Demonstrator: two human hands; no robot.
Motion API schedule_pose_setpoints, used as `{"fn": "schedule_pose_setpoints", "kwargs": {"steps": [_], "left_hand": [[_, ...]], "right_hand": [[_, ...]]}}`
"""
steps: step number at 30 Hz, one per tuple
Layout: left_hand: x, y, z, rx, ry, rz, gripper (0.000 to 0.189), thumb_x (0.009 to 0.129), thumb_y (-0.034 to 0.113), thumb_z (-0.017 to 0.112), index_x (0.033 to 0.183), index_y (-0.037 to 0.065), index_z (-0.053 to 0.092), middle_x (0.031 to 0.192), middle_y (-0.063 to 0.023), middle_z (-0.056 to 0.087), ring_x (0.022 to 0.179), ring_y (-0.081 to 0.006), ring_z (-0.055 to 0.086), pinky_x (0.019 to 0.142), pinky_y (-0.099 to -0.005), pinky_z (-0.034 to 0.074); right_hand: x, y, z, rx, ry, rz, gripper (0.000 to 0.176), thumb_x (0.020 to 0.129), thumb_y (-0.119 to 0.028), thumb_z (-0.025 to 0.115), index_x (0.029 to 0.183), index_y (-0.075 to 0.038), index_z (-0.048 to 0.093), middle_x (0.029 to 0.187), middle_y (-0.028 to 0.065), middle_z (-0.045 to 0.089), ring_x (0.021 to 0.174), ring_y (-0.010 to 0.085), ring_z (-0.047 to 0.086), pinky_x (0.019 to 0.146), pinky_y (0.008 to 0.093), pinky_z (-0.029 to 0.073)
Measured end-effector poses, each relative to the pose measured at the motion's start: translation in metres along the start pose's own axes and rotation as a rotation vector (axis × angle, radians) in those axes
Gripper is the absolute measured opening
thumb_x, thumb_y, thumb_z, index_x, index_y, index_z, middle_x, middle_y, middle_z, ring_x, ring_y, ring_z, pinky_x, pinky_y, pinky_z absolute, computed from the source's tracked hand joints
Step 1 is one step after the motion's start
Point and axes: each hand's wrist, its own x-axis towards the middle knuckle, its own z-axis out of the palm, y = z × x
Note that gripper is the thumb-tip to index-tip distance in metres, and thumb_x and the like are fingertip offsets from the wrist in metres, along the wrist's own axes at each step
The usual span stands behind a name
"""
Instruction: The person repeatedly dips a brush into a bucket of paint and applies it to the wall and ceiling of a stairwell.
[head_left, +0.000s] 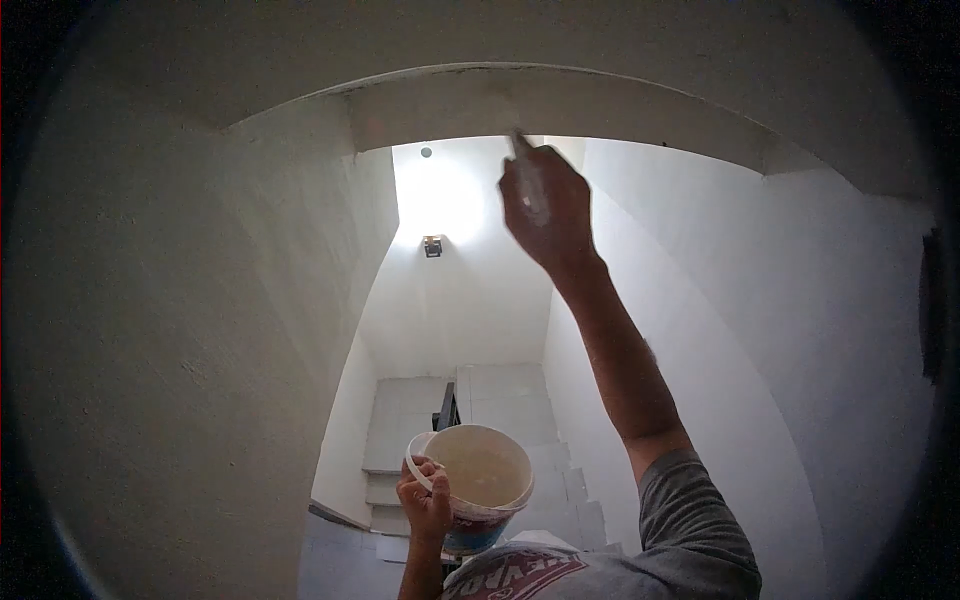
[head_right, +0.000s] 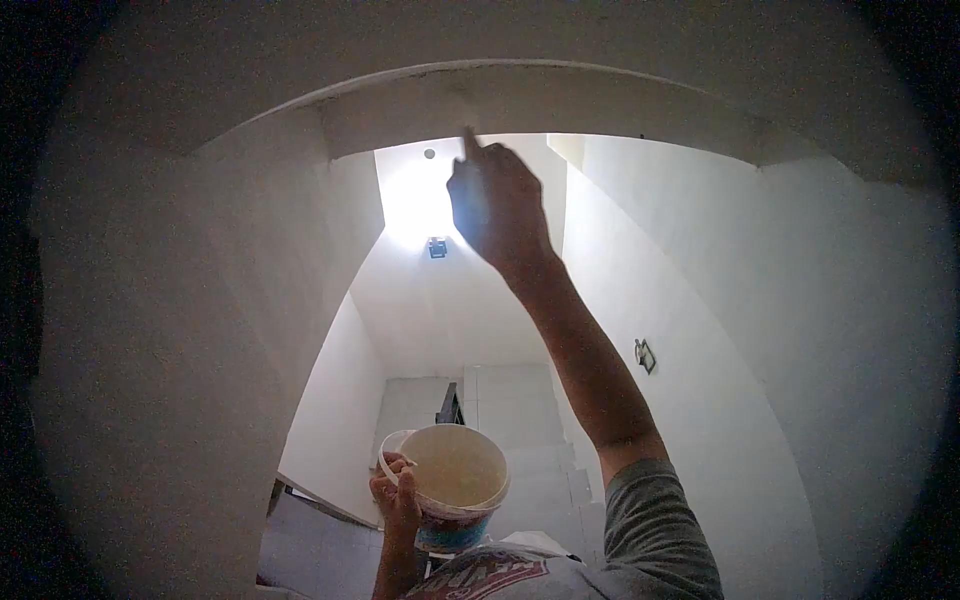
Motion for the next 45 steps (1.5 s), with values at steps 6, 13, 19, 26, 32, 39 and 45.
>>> {"fn": "schedule_pose_setpoints", "kwargs": {"steps": [6, 13, 19, 26, 32, 39, 45], "left_hand": [[-0.003, -0.009, 0.009, -0.058, 0.085, 0.122, 0.037, 0.087, 0.022, 0.061, 0.057, 0.002, 0.054, 0.064, -0.0053, 0.054, 0.085, -0.0276, 0.054, 0.081, -0.043, 0.045], [-0.003, -0.006, 0.006, -0.035, 0.095, 0.079, 0.033, 0.085, 0.019, 0.063, 0.057, 0.003, 0.055, 0.063, -0.0049, 0.052, 0.082, -0.0275, 0.055, 0.078, -0.0425, 0.046], [0.001, -0.003, 0.005, -0.001, 0.078, 0.129, 0.03, 0.084, 0.017, 0.065, 0.059, 0.003, 0.057, 0.064, -0.006, 0.054, 0.083, -0.0278, 0.055, 0.077, -0.0427, 0.046], [0.0, 0.003, 0.0, 0.001, 0.021, 0.08, 0.026, 0.084, 0.013, 0.065, 0.062, 0.002, 0.056, 0.066, -0.0071, 0.054, 0.086, -0.0281, 0.055, 0.078, -0.0431, 0.047], [-0.005, 0.001, 0.006, -0.114, 0.1, 0.023, 0.026, 0.085, 0.012, 0.063, 0.062, 0.002, 0.056, 0.065, -0.0057, 0.053, 0.087, -0.0273, 0.054, 0.08, -0.0426, 0.046], [0.001, 0.007, 0.004, -0.049, 0.038, 0.068, 0.034, 0.088, 0.02, 0.065, 0.061, 0.003, 0.056, 0.064, -0.0051, 0.052, 0.087, -0.0276, 0.054, 0.081, -0.0434, 0.045], [-0.001, 0.01, 0.002, -0.047, 0.049, 0.01, 0.033, 0.087, 0.02, 0.065, 0.06, 0.004, 0.056, 0.063, -0.0051, 0.053, 0.089, -0.0274, 0.054, 0.081, -0.043, 0.045]], "right_hand": [[-0.008, -0.025, 0.031, 0.473, -0.269, 0.086, 0.017, 0.083, -0.01, 0.068, 0.093, 0.003, 0.064, 0.072, 0.0167, 0.06, 0.066, 0.0328, 0.061, 0.065, 0.043, 0.052], [0.009, 0.0, -0.005, 0.27, 0.221, 0.096, 0.02, 0.085, -0.003, 0.068, 0.104, 0.0, 0.07, 0.086, 0.0149, 0.07, 0.071, 0.0186, 0.069, 0.069, 0.0303, 0.056], [0.013, 0.001, 0.014, 0.419, -0.3, -0.024, 0.009, 0.089, -0.005, 0.062, 0.091, 0.001, 0.068, 0.071, 0.0103, 0.068, 0.058, 0.018, 0.065, 0.057, 0.0295, 0.054], [0.026, 0.004, -0.006, 0.372, 0.098, 0.014, 0.009, 0.091, -0.008, 0.067, 0.089, 0.0, 0.071, 0.069, 0.0062, 0.069, 0.061, 0.0097, 0.066, 0.057, 0.0248, 0.053], [0.002, 0.014, 0.024, 0.192, -0.144, -0.068, 0.01, 0.086, -0.01, 0.07, 0.093, -0.003, 0.07, 0.074, 0.0102, 0.071, 0.065, 0.0158, 0.07, 0.059, 0.0281, 0.053], [0.019, 0.01, 0.007, 0.338, 0.176, 0.001, 0.019, 0.085, -0.006, 0.07, 0.104, -0.002, 0.069, 0.076, 0.01, 0.072, 0.068, 0.0142, 0.071, 0.065, 0.0272, 0.056], [0.013, 0.002, 0.024, 0.344, -0.278, -0.03, 0.011, 0.085, -0.009, 0.069, 0.094, -0.003, 0.066, 0.074, 0.0126, 0.07, 0.064, 0.0245, 0.069, 0.063, 0.0352, 0.055]]}}
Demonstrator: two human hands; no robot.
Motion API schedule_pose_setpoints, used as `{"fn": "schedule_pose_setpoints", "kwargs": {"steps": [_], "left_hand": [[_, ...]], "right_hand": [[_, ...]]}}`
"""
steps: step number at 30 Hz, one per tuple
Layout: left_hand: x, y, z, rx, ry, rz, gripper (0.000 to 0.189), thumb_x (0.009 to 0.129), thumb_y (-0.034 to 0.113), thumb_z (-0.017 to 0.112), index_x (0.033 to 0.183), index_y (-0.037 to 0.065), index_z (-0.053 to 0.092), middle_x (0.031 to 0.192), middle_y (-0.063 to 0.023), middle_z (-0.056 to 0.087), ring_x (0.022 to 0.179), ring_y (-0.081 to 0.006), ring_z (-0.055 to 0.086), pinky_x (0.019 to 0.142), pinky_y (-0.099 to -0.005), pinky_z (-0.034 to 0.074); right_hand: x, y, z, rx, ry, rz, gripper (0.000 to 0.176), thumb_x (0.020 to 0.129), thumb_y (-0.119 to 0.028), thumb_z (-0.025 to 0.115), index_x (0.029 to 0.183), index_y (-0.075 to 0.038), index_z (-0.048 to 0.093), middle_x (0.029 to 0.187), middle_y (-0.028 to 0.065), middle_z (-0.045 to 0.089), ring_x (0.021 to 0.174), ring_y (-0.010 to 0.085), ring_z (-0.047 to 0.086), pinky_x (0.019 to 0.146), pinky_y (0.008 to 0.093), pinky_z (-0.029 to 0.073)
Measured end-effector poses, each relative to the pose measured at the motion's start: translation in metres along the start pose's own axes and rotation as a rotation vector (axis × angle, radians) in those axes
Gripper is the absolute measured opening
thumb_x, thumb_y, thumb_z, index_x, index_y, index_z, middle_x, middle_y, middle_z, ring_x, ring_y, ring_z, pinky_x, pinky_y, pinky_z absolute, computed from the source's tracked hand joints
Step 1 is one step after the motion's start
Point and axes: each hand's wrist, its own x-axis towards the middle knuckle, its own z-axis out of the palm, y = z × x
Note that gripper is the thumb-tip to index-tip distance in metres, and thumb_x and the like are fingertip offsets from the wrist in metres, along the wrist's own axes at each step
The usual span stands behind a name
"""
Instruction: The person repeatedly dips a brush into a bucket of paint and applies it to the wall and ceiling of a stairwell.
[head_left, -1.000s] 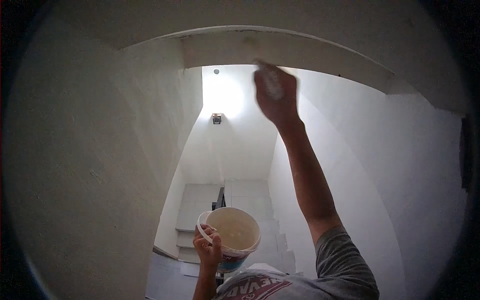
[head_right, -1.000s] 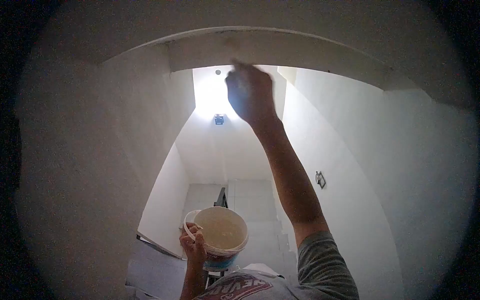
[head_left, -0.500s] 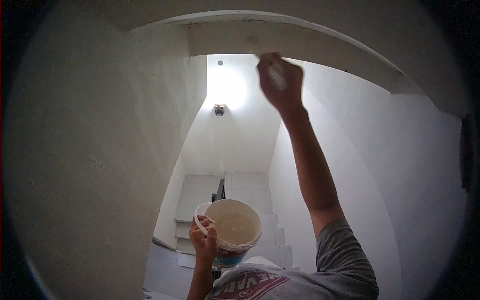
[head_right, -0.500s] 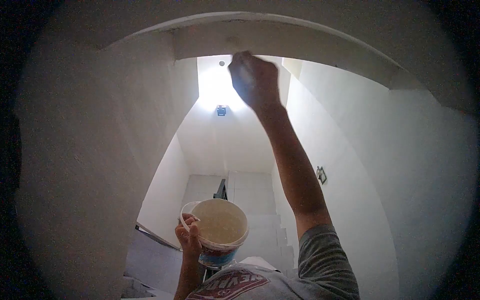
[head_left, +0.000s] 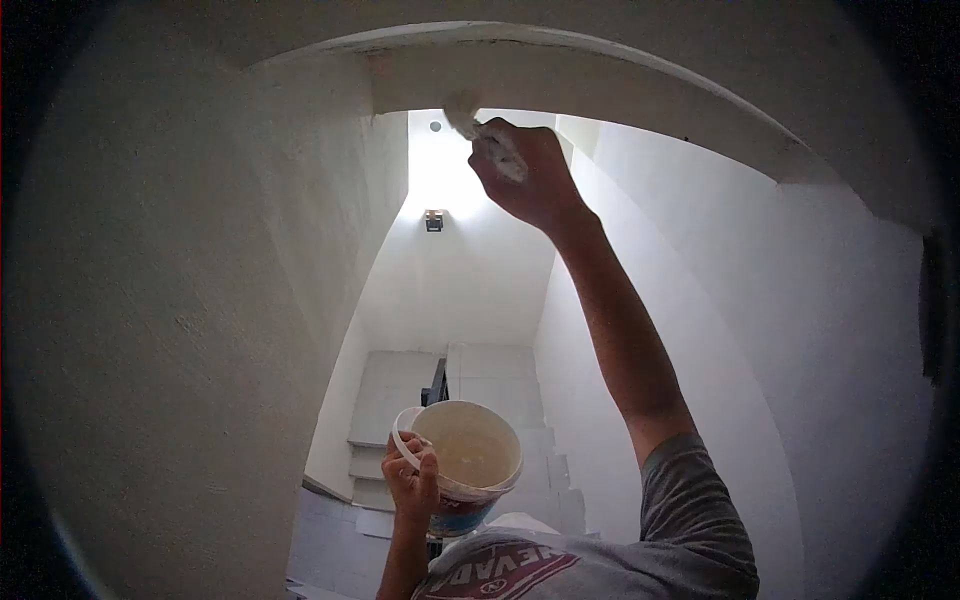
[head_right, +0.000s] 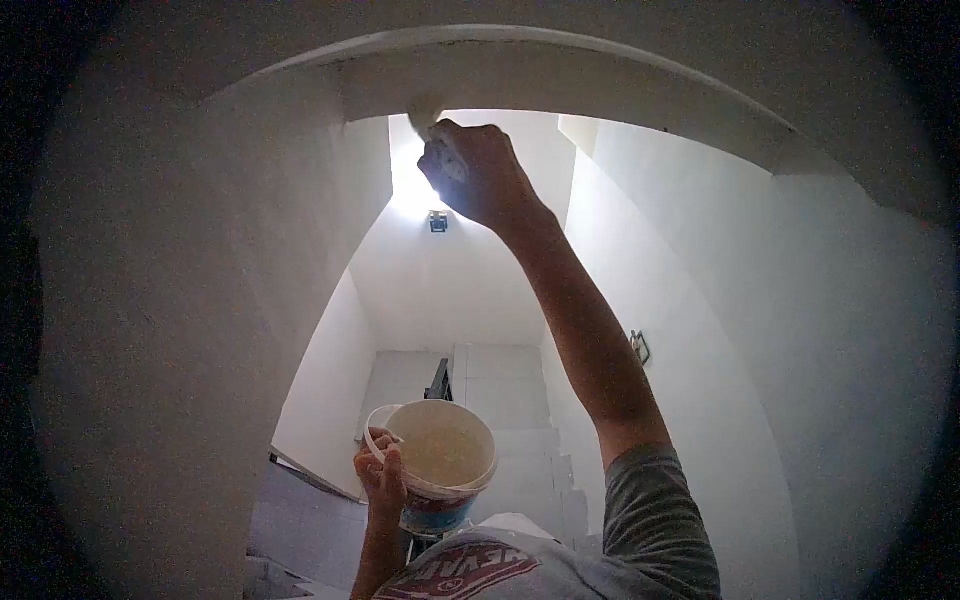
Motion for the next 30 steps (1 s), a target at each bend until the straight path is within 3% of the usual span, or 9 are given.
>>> {"fn": "schedule_pose_setpoints", "kwargs": {"steps": [5, 8, 11, 17, 21, 23, 27, 28, 30], "left_hand": [[0.004, 0.006, 0.002, 0.009, 0.003, -0.022, 0.03, 0.086, 0.016, 0.062, 0.059, 0.004, 0.056, 0.063, -0.0054, 0.054, 0.088, -0.0272, 0.054, 0.083, -0.0429, 0.045], [0.0, -0.003, 0.005, -0.081, 0.066, -0.033, 0.027, 0.084, 0.014, 0.06, 0.059, 0.003, 0.056, 0.063, -0.0062, 0.054, 0.086, -0.0274, 0.055, 0.083, -0.0431, 0.045], [0.004, 0.008, 0.0, -0.015, -0.013, -0.049, 0.026, 0.083, 0.013, 0.06, 0.06, 0.002, 0.057, 0.064, -0.0074, 0.056, 0.085, -0.0272, 0.055, 0.083, -0.0433, 0.045], [0.005, 0.004, -0.002, 0.003, -0.043, -0.02, 0.024, 0.083, 0.012, 0.061, 0.062, 0.0, 0.059, 0.065, -0.0083, 0.058, 0.085, -0.0279, 0.055, 0.084, -0.0432, 0.045], [0.005, 0.01, -0.001, 0.015, -0.012, -0.007, 0.022, 0.082, 0.01, 0.062, 0.062, 0.0, 0.059, 0.064, -0.0074, 0.056, 0.085, -0.0276, 0.055, 0.082, -0.0433, 0.046], [0.002, 0.005, 0.003, -0.029, 0.044, -0.014, 0.02, 0.081, 0.009, 0.063, 0.063, 0.0, 0.06, 0.064, -0.0067, 0.056, 0.085, -0.027, 0.055, 0.08, -0.0426, 0.046], [0.003, 0.001, 0.001, -0.012, -0.01, 0.038, 0.02, 0.081, 0.009, 0.064, 0.063, 0.001, 0.06, 0.064, -0.0065, 0.056, 0.085, -0.0269, 0.055, 0.08, -0.0417, 0.046], [0.003, 0.005, 0.002, 0.001, 0.01, 0.011, 0.021, 0.081, 0.009, 0.064, 0.063, 0.001, 0.059, 0.064, -0.0063, 0.056, 0.085, -0.0268, 0.055, 0.08, -0.0413, 0.046], [0.002, 0.004, 0.004, 0.013, 0.019, -0.012, 0.021, 0.081, 0.009, 0.064, 0.062, 0.001, 0.059, 0.064, -0.0061, 0.055, 0.085, -0.0267, 0.055, 0.08, -0.0408, 0.046]], "right_hand": [[0.02, -0.003, -0.008, 0.192, 0.188, -0.017, 0.011, 0.086, -0.002, 0.066, 0.098, -0.001, 0.067, 0.081, 0.0131, 0.071, 0.064, 0.0225, 0.069, 0.066, 0.0356, 0.057], [0.025, -0.007, 0.0, -0.09, 0.124, -0.198, 0.02, 0.086, -0.005, 0.068, 0.105, -0.002, 0.065, 0.084, 0.0146, 0.071, 0.071, 0.0277, 0.07, 0.07, 0.0371, 0.057], [0.017, -0.019, 0.005, -0.201, -0.248, 0.002, 0.028, 0.082, -0.011, 0.072, 0.108, -0.004, 0.064, 0.083, 0.0153, 0.071, 0.075, 0.0327, 0.07, 0.069, 0.041, 0.056], [0.038, -0.008, -0.004, -0.118, 0.015, -0.231, 0.027, 0.082, -0.015, 0.072, 0.105, -0.005, 0.065, 0.082, 0.0144, 0.071, 0.073, 0.0286, 0.071, 0.065, 0.0408, 0.057], [0.024, -0.015, -0.03, -0.412, -0.139, -0.179, 0.023, 0.081, -0.017, 0.073, 0.099, -0.004, 0.066, 0.079, 0.0158, 0.07, 0.076, 0.0304, 0.07, 0.072, 0.0454, 0.057], [0.023, -0.046, -0.056, -0.711, -0.253, 0.135, 0.019, 0.085, -0.019, 0.066, 0.091, -0.001, 0.068, 0.074, 0.017, 0.068, 0.07, 0.028, 0.071, 0.07, 0.0432, 0.059], [0.032, -0.046, -0.063, -0.326, -0.183, 0.047, 0.016, 0.078, -0.015, 0.077, 0.087, -0.004, 0.069, 0.076, 0.0155, 0.069, 0.073, 0.0281, 0.07, 0.069, 0.0413, 0.057], [0.03, -0.034, -0.057, -0.217, -0.037, -0.259, 0.016, 0.08, -0.016, 0.079, 0.091, -0.006, 0.071, 0.081, 0.0136, 0.071, 0.077, 0.0262, 0.07, 0.071, 0.0388, 0.056], [0.04, -0.029, -0.047, -0.191, -0.213, -0.155, 0.017, 0.082, -0.018, 0.078, 0.093, -0.008, 0.071, 0.086, 0.0127, 0.071, 0.081, 0.0255, 0.07, 0.074, 0.0392, 0.055]]}}
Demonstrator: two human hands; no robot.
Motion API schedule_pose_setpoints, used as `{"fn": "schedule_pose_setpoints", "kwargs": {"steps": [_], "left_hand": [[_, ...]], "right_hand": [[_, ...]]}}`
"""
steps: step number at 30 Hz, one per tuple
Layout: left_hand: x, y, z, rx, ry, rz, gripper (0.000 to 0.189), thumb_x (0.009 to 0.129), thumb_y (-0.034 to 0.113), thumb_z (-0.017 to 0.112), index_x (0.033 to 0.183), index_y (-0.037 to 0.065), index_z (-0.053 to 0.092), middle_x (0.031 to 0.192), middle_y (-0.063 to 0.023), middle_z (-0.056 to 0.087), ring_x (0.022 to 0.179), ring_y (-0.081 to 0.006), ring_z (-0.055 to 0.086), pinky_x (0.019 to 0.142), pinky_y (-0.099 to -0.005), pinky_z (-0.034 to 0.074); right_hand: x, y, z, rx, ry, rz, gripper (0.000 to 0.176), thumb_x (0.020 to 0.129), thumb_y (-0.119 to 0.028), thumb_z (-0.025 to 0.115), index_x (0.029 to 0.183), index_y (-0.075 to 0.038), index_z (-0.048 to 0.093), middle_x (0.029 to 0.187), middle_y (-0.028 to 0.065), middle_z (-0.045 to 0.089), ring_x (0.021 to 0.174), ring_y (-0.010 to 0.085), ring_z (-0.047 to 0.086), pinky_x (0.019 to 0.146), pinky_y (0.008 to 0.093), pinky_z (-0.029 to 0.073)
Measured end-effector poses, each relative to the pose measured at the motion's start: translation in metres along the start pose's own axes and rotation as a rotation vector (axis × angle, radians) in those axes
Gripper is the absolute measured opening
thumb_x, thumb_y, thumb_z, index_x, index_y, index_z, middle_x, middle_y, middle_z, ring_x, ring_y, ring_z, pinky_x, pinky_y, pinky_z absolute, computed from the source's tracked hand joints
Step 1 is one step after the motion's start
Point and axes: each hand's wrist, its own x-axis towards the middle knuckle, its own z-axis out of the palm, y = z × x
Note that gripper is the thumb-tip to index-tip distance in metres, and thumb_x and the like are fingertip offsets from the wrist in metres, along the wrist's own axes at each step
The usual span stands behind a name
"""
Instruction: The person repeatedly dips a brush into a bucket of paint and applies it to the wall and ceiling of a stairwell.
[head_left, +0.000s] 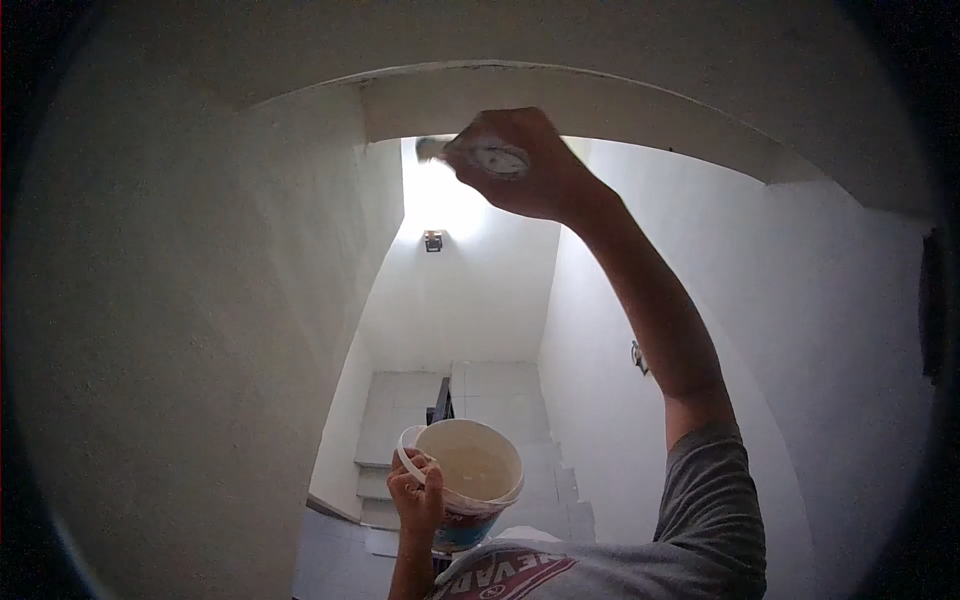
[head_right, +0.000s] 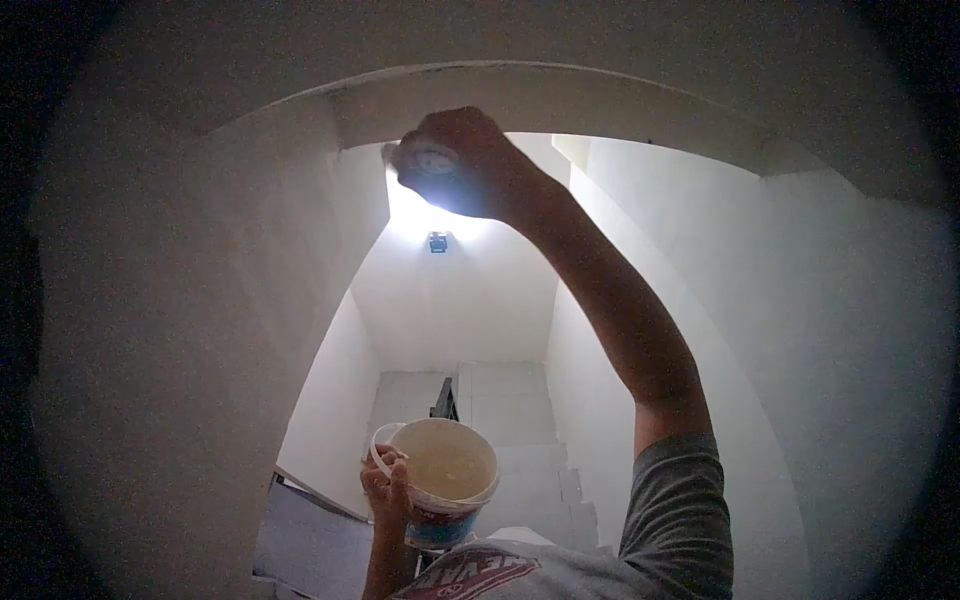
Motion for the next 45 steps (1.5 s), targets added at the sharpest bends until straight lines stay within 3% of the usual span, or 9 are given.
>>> {"fn": "schedule_pose_setpoints", "kwargs": {"steps": [9, 12, 14, 19, 26, 29, 31, 40, 45], "left_hand": [[-0.003, -0.012, -0.005, -0.013, 0.009, -0.045, 0.027, 0.084, 0.012, 0.062, 0.06, 0.002, 0.055, 0.064, -0.0054, 0.055, 0.084, -0.0268, 0.054, 0.081, -0.04, 0.045], [-0.007, -0.029, -0.008, 0.032, -0.104, 0.113, 0.027, 0.091, 0.023, 0.064, 0.077, 0.001, 0.056, 0.098, -0.012, 0.056, 0.092, -0.0204, 0.053, 0.082, -0.0378, 0.044], [-0.007, -0.017, 0.0, 0.037, 0.035, -0.056, 0.028, 0.085, 0.013, 0.061, 0.06, 0.002, 0.054, 0.062, -0.0059, 0.052, 0.083, -0.0266, 0.053, 0.081, -0.0418, 0.045], [-0.01, -0.018, 0.007, 0.013, 0.086, -0.053, 0.029, 0.084, 0.015, 0.062, 0.06, 0.001, 0.053, 0.061, -0.0061, 0.051, 0.084, -0.0264, 0.053, 0.081, -0.0414, 0.044], [-0.005, -0.015, 0.001, 0.076, 0.018, -0.003, 0.028, 0.083, 0.014, 0.061, 0.06, 0.0, 0.053, 0.062, -0.0056, 0.052, 0.084, -0.0254, 0.053, 0.079, -0.0399, 0.045], [-0.007, -0.017, 0.002, 0.026, 0.027, -0.048, 0.029, 0.084, 0.014, 0.061, 0.06, 0.0, 0.054, 0.062, -0.0057, 0.052, 0.085, -0.0257, 0.053, 0.079, -0.0404, 0.045], [-0.008, -0.017, 0.005, 0.023, 0.045, -0.051, 0.029, 0.084, 0.015, 0.061, 0.06, 0.001, 0.054, 0.062, -0.0057, 0.052, 0.085, -0.0257, 0.053, 0.079, -0.0402, 0.045], [-0.013, -0.033, 0.001, 0.04, 0.073, 0.004, 0.025, 0.085, 0.012, 0.062, 0.064, 0.002, 0.054, 0.067, -0.0065, 0.056, 0.087, -0.0274, 0.055, 0.079, -0.041, 0.046], [-0.016, -0.035, 0.008, -0.042, 0.15, 0.091, 0.024, 0.084, 0.014, 0.066, 0.066, 0.004, 0.053, 0.072, -0.0086, 0.059, 0.088, -0.0288, 0.056, 0.077, -0.0431, 0.047]], "right_hand": [[-0.057, 0.03, -0.01, -0.18, 0.155, 0.193, 0.018, 0.089, -0.018, 0.072, 0.097, -0.002, 0.069, 0.083, 0.0134, 0.073, 0.067, 0.0256, 0.07, 0.064, 0.0343, 0.055], [-0.061, 0.013, -0.024, -0.066, 0.136, 0.361, 0.016, 0.091, -0.014, 0.069, 0.098, 0.0, 0.068, 0.082, 0.0128, 0.073, 0.063, 0.0199, 0.07, 0.059, 0.0298, 0.054], [-0.049, 0.017, -0.012, 0.132, 0.226, 0.206, 0.015, 0.092, -0.013, 0.069, 0.096, 0.001, 0.068, 0.079, 0.0111, 0.072, 0.063, 0.0179, 0.069, 0.059, 0.0292, 0.054], [-0.023, 0.044, 0.023, 0.308, 0.355, 0.121, 0.018, 0.094, -0.015, 0.068, 0.089, 0.002, 0.068, 0.07, 0.0069, 0.069, 0.06, 0.0138, 0.067, 0.059, 0.0278, 0.053], [-0.057, 0.021, -0.025, -0.453, 0.564, 0.453, 0.017, 0.089, -0.013, 0.067, 0.079, 0.0, 0.063, 0.064, 0.0173, 0.065, 0.058, 0.031, 0.069, 0.052, 0.0398, 0.055], [-0.046, 0.014, -0.006, 0.67, 0.367, 0.433, 0.013, 0.089, -0.012, 0.069, 0.088, 0.0, 0.067, 0.069, 0.0099, 0.069, 0.056, 0.0169, 0.068, 0.048, 0.0292, 0.054], [-0.026, 0.014, 0.018, 0.707, 0.2, 0.3, 0.014, 0.088, -0.013, 0.071, 0.095, -0.001, 0.069, 0.074, 0.0102, 0.07, 0.066, 0.0174, 0.071, 0.056, 0.032, 0.056], [-0.074, 0.062, -0.015, 0.382, 0.526, 0.56, 0.009, 0.094, -0.007, 0.065, 0.093, 0.0, 0.071, 0.078, 0.0089, 0.072, 0.064, 0.0135, 0.07, 0.056, 0.0262, 0.056], [-0.092, 0.056, -0.026, -0.414, 0.724, 0.67, 0.007, 0.091, -0.007, 0.068, 0.093, -0.001, 0.071, 0.074, 0.0115, 0.073, 0.065, 0.0159, 0.071, 0.062, 0.0301, 0.057]]}}
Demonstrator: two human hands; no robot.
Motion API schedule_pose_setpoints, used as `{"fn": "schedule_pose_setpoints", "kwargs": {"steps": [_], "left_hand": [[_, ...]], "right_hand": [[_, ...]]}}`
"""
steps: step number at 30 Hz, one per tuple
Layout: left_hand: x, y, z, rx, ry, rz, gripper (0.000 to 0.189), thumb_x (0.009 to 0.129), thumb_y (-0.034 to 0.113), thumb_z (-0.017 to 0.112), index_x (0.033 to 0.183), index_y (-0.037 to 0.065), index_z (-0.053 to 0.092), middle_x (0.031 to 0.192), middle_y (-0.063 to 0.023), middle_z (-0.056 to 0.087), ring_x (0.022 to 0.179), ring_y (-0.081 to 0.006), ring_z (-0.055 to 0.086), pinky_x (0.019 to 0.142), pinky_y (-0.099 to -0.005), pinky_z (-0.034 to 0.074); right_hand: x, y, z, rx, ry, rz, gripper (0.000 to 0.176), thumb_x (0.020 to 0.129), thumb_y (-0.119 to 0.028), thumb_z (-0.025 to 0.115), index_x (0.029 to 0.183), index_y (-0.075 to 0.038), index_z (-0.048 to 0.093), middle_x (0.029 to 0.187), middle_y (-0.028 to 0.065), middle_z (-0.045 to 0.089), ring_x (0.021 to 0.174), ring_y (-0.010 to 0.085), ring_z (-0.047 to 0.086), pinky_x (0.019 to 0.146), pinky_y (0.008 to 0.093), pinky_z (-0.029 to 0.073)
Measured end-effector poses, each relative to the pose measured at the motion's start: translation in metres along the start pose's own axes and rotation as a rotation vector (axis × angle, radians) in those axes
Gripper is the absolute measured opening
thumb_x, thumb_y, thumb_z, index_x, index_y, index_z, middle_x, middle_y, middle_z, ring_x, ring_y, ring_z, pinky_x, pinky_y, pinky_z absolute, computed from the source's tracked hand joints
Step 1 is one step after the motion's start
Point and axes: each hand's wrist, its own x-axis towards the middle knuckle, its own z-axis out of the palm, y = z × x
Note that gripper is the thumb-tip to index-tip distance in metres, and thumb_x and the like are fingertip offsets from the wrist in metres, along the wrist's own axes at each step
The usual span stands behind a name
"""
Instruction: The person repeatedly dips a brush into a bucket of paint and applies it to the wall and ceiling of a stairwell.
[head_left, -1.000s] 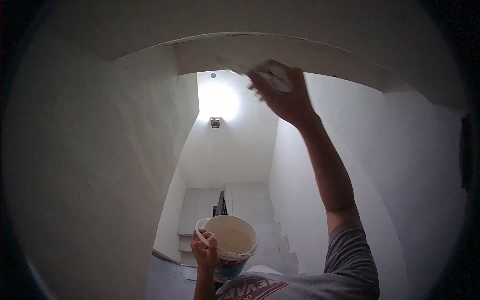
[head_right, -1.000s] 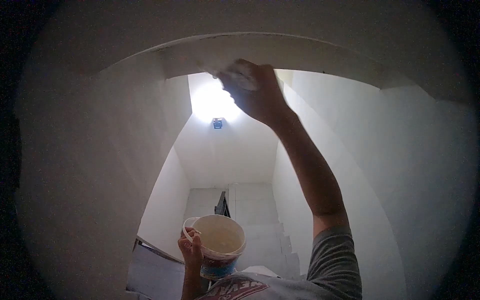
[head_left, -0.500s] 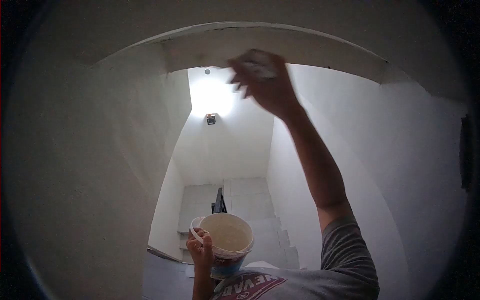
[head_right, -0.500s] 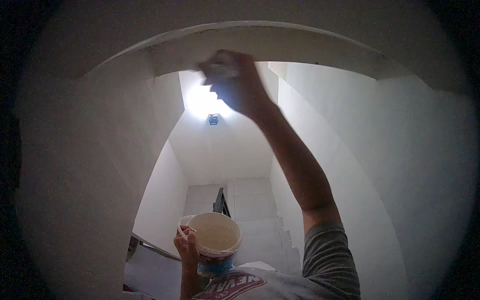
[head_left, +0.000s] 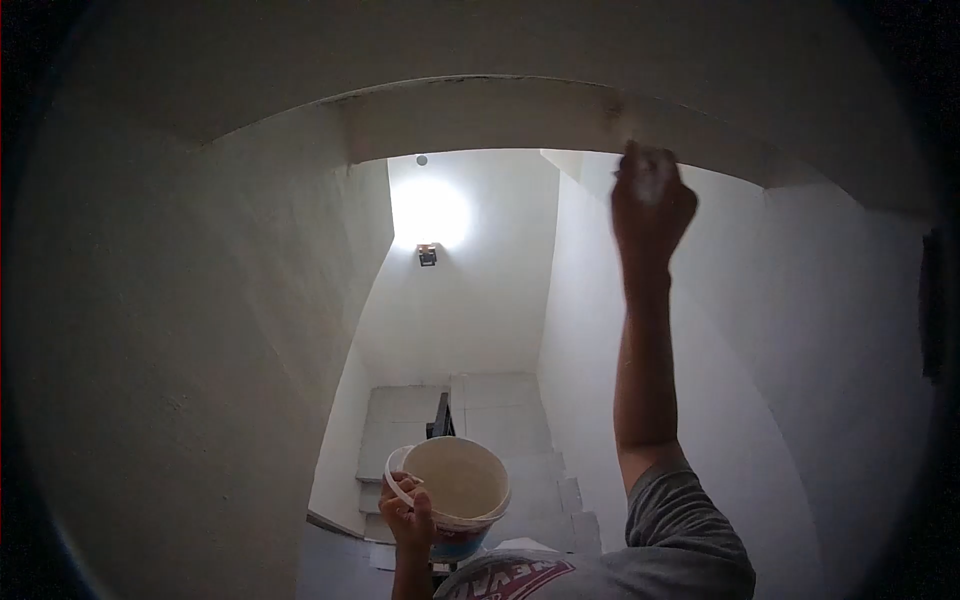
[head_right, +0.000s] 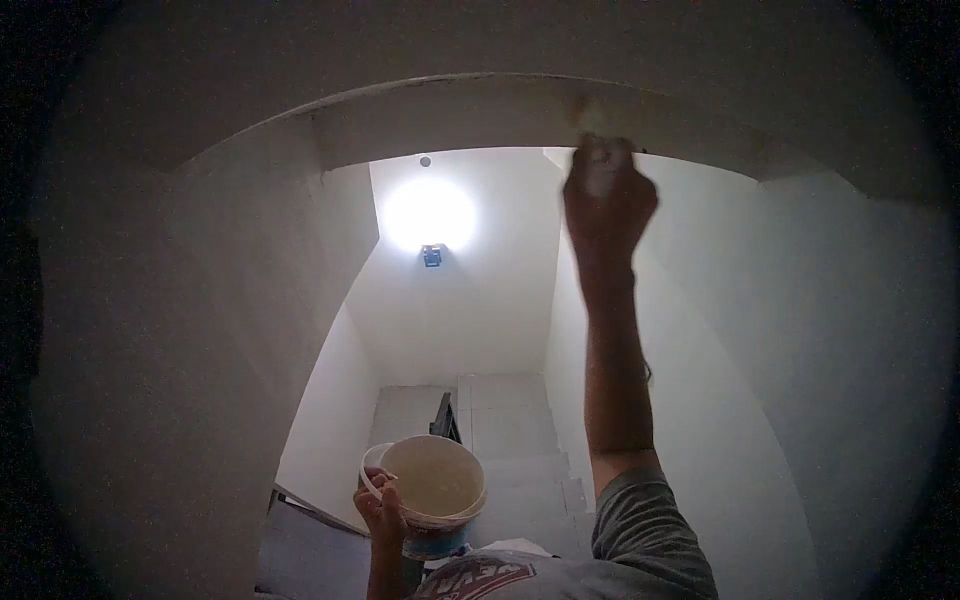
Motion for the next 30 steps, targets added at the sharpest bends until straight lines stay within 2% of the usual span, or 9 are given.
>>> {"fn": "schedule_pose_setpoints", "kwargs": {"steps": [2, 5, 8, 12, 17, 21, 24, 26, 30], "left_hand": [[0.003, -0.001, -0.003, 0.073, -0.082, 0.042, 0.025, 0.084, 0.015, 0.067, 0.065, 0.005, 0.055, 0.072, -0.0084, 0.059, 0.087, -0.0294, 0.056, 0.078, -0.0436, 0.047], [0.009, -0.005, -0.01, 0.178, -0.222, 0.14, 0.023, 0.084, 0.013, 0.067, 0.065, 0.006, 0.057, 0.07, -0.008, 0.058, 0.087, -0.0303, 0.056, 0.078, -0.0442, 0.047], [0.011, -0.002, -0.014, 0.267, -0.28, 0.113, 0.026, 0.085, 0.014, 0.066, 0.065, 0.006, 0.053, 0.067, -0.0076, 0.058, 0.087, -0.0307, 0.056, 0.078, -0.0446, 0.047], [0.006, -0.001, -0.007, 0.16, -0.138, 0.086, 0.025, 0.089, 0.015, 0.064, 0.072, 0.007, 0.049, 0.068, -0.0073, 0.057, 0.088, -0.0305, 0.056, 0.078, -0.0446, 0.047], [-0.002, -0.004, -0.003, 0.173, -0.102, 0.111, 0.023, 0.092, 0.017, 0.063, 0.08, 0.009, 0.044, 0.072, -0.0067, 0.058, 0.091, -0.0311, 0.056, 0.079, -0.0455, 0.047], [0.001, 0.004, 0.0, 0.179, -0.105, 0.101, 0.025, 0.09, 0.016, 0.064, 0.073, 0.007, 0.046, 0.07, -0.007, 0.058, 0.093, -0.0309, 0.056, 0.08, -0.0455, 0.047], [0.004, 0.01, 0.001, 0.222, -0.12, 0.073, 0.028, 0.087, 0.015, 0.065, 0.066, 0.005, 0.049, 0.069, -0.0075, 0.058, 0.092, -0.0307, 0.056, 0.081, -0.0448, 0.046], [0.002, 0.007, -0.002, 0.184, -0.101, -0.021, 0.026, 0.085, 0.014, 0.066, 0.065, 0.003, 0.052, 0.069, -0.0079, 0.058, 0.09, -0.0308, 0.055, 0.081, -0.0443, 0.046], [0.004, -0.001, -0.002, 0.102, -0.083, -0.011, 0.025, 0.084, 0.015, 0.066, 0.065, 0.002, 0.055, 0.07, -0.0085, 0.058, 0.089, -0.0305, 0.055, 0.08, -0.0429, 0.046]], "right_hand": [[-0.017, -0.023, 0.007, 0.331, -0.205, -0.229, 0.016, 0.087, -0.01, 0.072, 0.102, -0.004, 0.071, 0.091, 0.0126, 0.074, 0.08, 0.0243, 0.074, 0.07, 0.033, 0.058], [-0.026, -0.072, 0.026, 0.581, -0.419, -0.351, 0.017, 0.087, -0.01, 0.072, 0.102, -0.005, 0.067, 0.086, 0.0141, 0.072, 0.076, 0.0288, 0.072, 0.069, 0.0367, 0.056], [0.001, -0.054, 0.051, 0.39, -0.266, -0.402, 0.015, 0.088, -0.017, 0.069, 0.084, -0.004, 0.062, 0.073, 0.0164, 0.068, 0.066, 0.0347, 0.069, 0.062, 0.0423, 0.056], [0.02, -0.015, 0.014, 0.093, 0.013, -0.35, 0.016, 0.09, -0.016, 0.068, 0.089, -0.001, 0.062, 0.069, 0.0165, 0.068, 0.06, 0.0301, 0.07, 0.058, 0.0404, 0.057], [0.014, -0.023, -0.012, 0.011, 0.038, -0.156, 0.017, 0.092, -0.019, 0.067, 0.093, -0.002, 0.062, 0.07, 0.0168, 0.068, 0.059, 0.0312, 0.07, 0.057, 0.04, 0.057], [-0.02, -0.061, 0.042, 0.08, -0.143, -0.443, 0.012, 0.089, -0.012, 0.064, 0.087, -0.003, 0.057, 0.074, 0.0163, 0.062, 0.069, 0.0355, 0.063, 0.061, 0.0456, 0.052], [-0.04, -0.09, 0.063, 0.194, -0.445, -0.576, 0.028, 0.087, -0.004, 0.06, 0.113, 0.005, 0.06, 0.077, 0.018, 0.065, 0.075, 0.0309, 0.067, 0.067, 0.0411, 0.057], [-0.046, -0.099, 0.06, 0.315, -0.566, -0.609, 0.023, 0.086, -0.002, 0.062, 0.108, 0.002, 0.062, 0.075, 0.0155, 0.066, 0.07, 0.0291, 0.067, 0.063, 0.0397, 0.057], [-0.03, -0.079, 0.048, 0.643, -0.394, -0.482, 0.015, 0.084, -0.006, 0.072, 0.098, -0.003, 0.065, 0.077, 0.0124, 0.07, 0.072, 0.0224, 0.071, 0.063, 0.0336, 0.057]]}}
